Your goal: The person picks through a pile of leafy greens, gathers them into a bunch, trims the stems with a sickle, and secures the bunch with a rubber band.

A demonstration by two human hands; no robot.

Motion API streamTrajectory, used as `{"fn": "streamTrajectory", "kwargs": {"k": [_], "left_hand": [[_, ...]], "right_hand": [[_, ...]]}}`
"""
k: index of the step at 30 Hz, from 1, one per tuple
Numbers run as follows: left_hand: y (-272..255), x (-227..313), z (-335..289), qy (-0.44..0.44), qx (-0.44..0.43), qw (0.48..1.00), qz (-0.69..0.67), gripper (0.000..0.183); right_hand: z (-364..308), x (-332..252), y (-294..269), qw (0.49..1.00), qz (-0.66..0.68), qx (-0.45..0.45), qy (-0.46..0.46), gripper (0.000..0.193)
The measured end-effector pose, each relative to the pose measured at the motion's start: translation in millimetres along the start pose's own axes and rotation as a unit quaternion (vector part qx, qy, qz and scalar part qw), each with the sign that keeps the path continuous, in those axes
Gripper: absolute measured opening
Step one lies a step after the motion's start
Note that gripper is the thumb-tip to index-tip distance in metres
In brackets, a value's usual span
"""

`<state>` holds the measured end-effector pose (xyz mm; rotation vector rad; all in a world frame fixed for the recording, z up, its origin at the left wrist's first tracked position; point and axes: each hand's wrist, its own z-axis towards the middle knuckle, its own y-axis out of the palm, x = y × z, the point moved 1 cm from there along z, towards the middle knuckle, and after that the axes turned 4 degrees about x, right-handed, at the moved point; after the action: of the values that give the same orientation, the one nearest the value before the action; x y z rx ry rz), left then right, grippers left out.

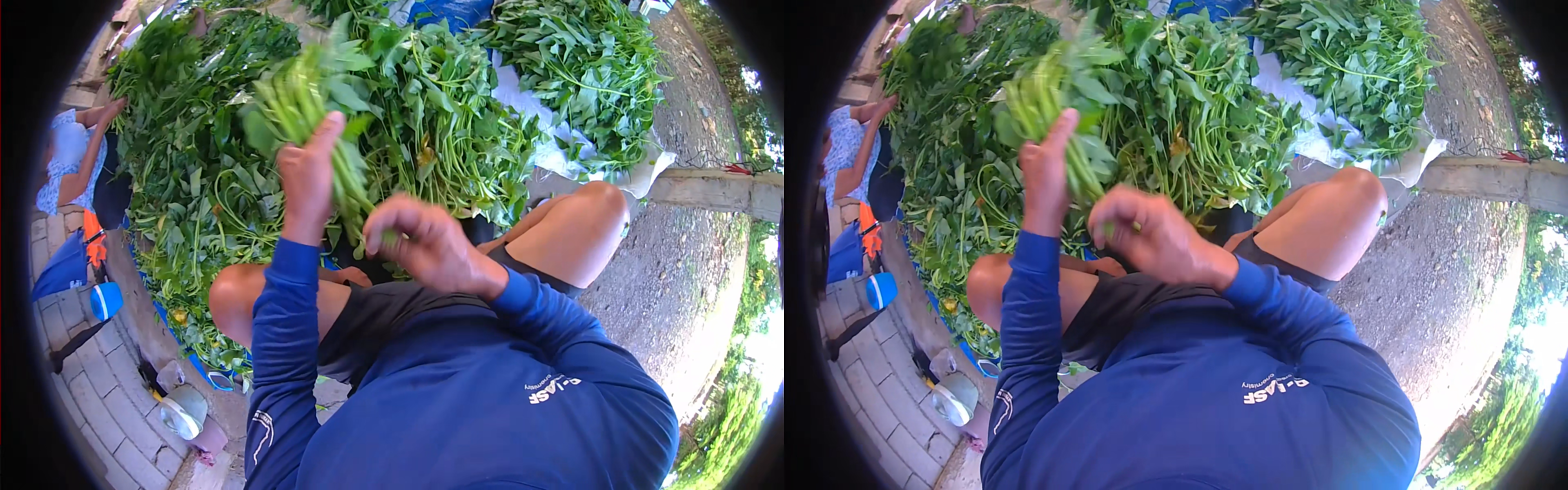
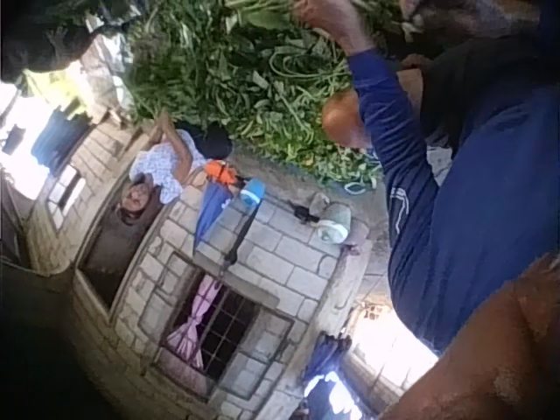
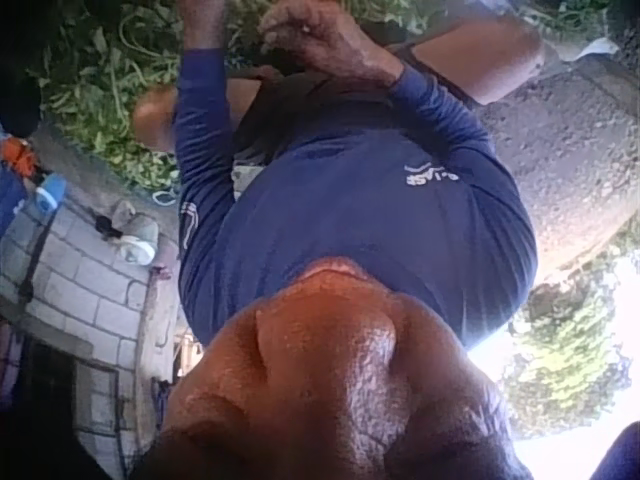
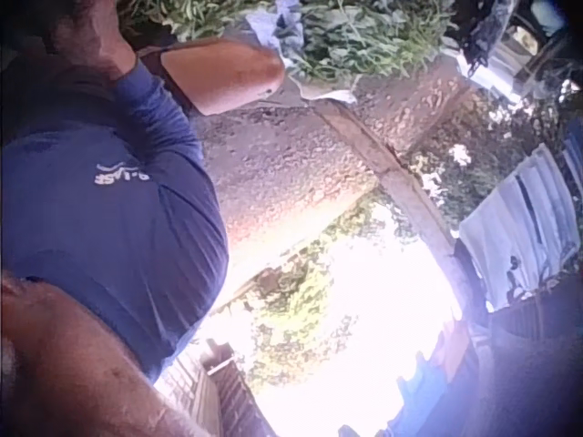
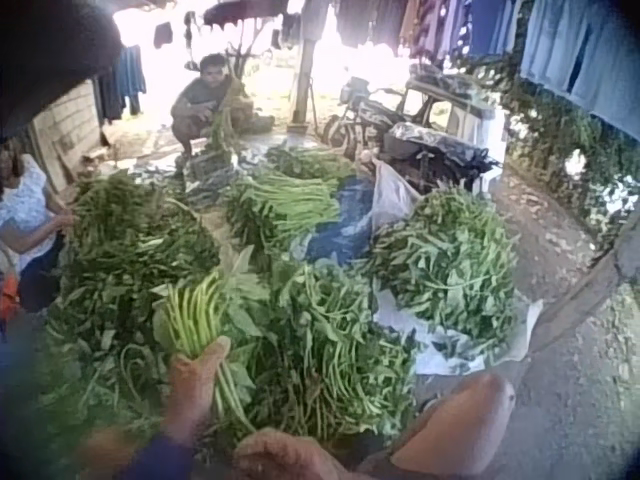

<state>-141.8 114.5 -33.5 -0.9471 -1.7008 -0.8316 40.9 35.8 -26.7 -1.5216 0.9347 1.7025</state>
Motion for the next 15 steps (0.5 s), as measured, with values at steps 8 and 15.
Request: {"fn": "streamTrajectory", "kwargs": {"k": [8, 15], "left_hand": [[-44, 36, 35, 0.075, 0.074, 0.994, -0.022, 0.021], [-36, 45, 32, 0.087, 0.051, 0.994, -0.033, 0.016]], "right_hand": [[11, 155, -67, 0.902, -0.392, 0.093, 0.154, 0.026], [80, 223, -58, 0.829, -0.525, 0.125, 0.146, 0.02]]}}
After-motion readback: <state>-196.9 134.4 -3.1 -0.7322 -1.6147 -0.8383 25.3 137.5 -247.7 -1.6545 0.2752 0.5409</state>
